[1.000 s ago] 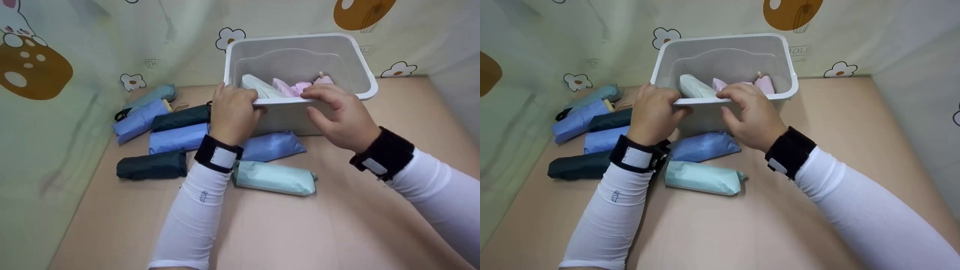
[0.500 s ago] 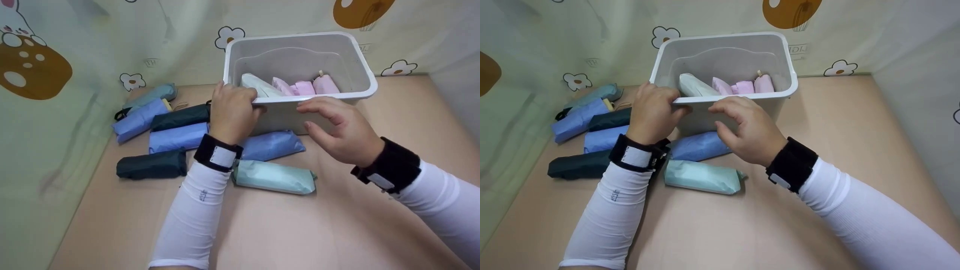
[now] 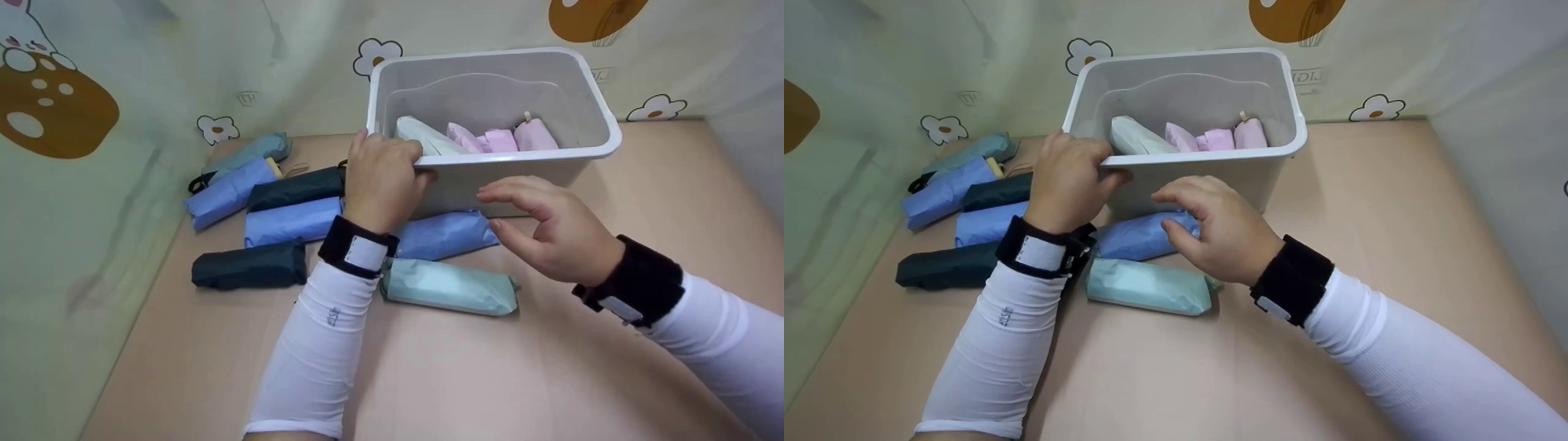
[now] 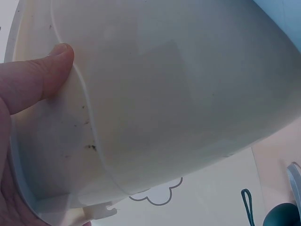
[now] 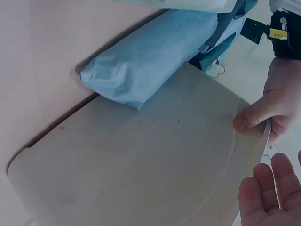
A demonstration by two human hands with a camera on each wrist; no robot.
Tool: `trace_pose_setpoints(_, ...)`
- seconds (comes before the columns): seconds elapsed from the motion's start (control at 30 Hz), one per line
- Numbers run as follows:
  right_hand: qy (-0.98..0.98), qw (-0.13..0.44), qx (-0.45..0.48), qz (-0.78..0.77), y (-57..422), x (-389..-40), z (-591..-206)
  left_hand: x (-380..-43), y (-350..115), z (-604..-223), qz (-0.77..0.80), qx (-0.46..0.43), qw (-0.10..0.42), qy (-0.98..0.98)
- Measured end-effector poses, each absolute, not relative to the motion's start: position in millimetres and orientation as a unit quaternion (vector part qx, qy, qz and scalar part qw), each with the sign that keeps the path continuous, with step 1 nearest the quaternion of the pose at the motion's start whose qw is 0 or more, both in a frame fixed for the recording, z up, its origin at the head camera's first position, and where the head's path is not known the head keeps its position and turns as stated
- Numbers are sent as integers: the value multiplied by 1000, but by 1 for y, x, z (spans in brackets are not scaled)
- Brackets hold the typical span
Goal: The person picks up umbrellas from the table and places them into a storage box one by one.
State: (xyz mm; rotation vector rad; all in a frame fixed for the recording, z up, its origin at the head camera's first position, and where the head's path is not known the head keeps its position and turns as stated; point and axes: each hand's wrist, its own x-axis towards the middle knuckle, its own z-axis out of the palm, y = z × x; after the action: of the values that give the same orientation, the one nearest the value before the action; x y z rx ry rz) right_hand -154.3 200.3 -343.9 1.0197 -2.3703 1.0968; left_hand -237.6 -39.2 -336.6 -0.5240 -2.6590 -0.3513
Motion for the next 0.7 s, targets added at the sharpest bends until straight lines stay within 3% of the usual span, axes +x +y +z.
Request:
trace_pose_setpoints(0.4, -838, 130, 384, 366, 194, -150, -358, -237, -39, -336, -124, -184, 194, -956)
trace_pose_setpoints(0.7, -858, 44, 416, 297, 185, -143, -377, -237, -39, -336, -129, -186, 196, -954)
